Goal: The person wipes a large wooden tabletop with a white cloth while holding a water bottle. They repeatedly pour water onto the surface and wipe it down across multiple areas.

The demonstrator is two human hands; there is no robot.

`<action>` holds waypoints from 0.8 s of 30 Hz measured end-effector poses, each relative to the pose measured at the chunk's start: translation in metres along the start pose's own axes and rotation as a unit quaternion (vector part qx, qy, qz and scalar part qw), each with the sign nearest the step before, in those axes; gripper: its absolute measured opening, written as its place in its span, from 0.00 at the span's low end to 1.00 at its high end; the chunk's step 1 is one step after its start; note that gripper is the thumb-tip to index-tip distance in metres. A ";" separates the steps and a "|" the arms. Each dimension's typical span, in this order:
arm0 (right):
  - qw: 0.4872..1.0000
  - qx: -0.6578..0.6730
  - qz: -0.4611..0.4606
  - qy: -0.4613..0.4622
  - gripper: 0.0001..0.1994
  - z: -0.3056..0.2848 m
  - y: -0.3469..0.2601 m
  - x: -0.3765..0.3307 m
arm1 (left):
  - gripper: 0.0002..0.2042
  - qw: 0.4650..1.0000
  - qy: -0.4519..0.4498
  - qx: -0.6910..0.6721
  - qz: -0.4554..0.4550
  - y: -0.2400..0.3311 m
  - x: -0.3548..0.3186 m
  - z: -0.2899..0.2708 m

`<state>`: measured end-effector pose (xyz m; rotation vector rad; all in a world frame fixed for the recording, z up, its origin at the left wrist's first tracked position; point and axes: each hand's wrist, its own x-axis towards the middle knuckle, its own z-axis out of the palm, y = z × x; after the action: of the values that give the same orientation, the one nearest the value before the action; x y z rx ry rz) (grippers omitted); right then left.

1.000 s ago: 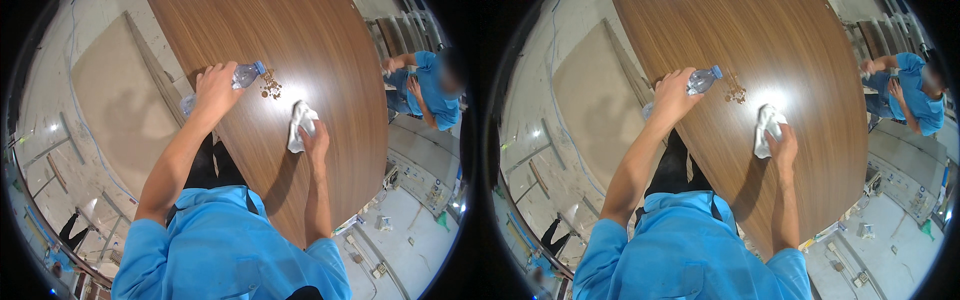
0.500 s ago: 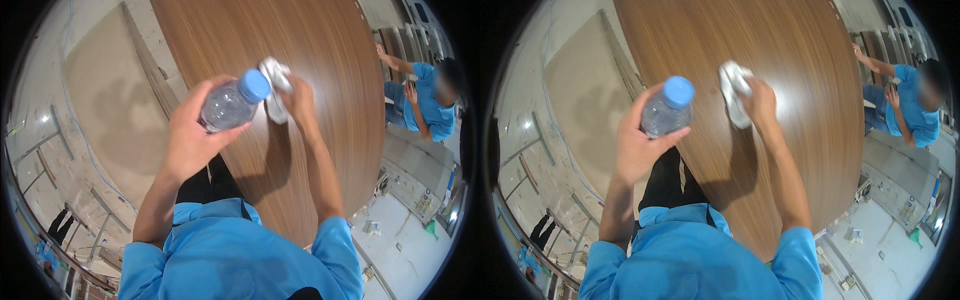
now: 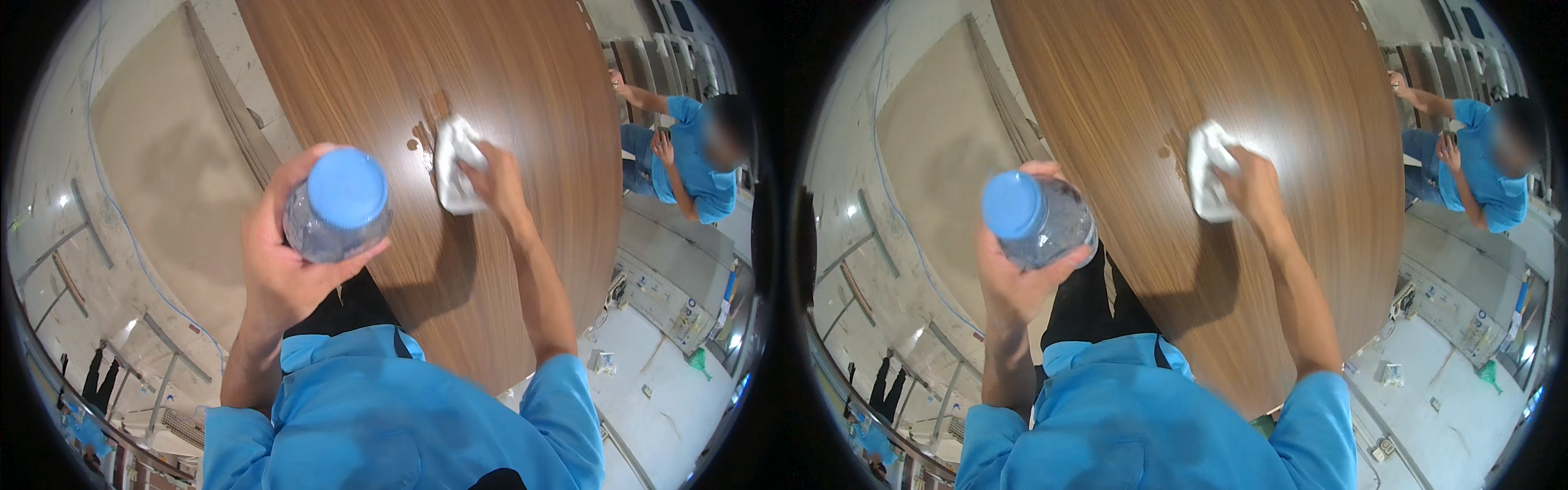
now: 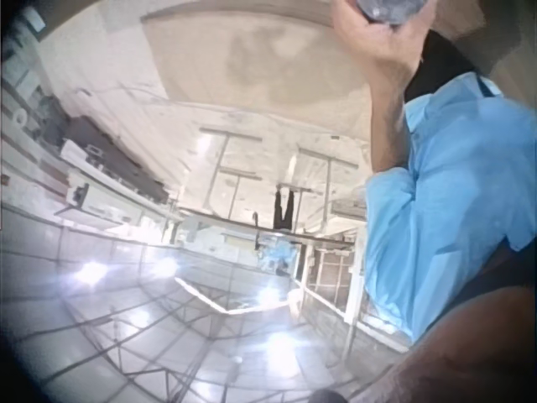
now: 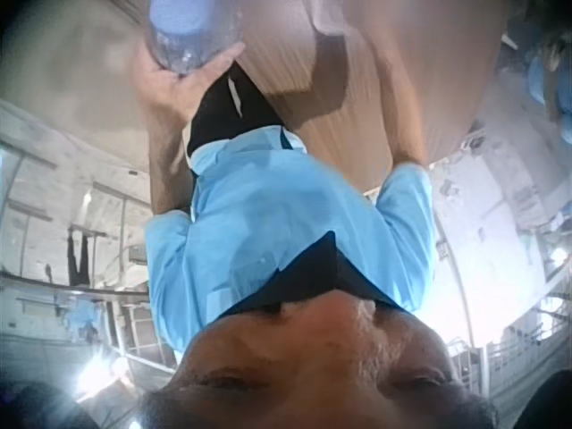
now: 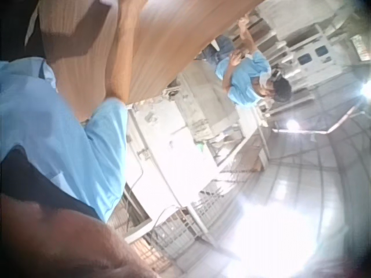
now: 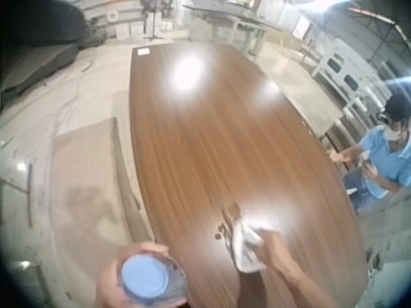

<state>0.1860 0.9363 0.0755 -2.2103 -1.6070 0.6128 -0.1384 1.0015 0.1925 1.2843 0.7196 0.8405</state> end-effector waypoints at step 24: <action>0.998 -0.017 0.049 0.025 0.13 0.003 -0.012 0.013 | 0.36 0.995 0.088 0.051 0.009 -0.004 -0.002 -0.011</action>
<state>0.1779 0.9527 0.0773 -2.3219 -1.5036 0.5552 -0.1484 1.0052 0.1864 1.3194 0.9021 0.9501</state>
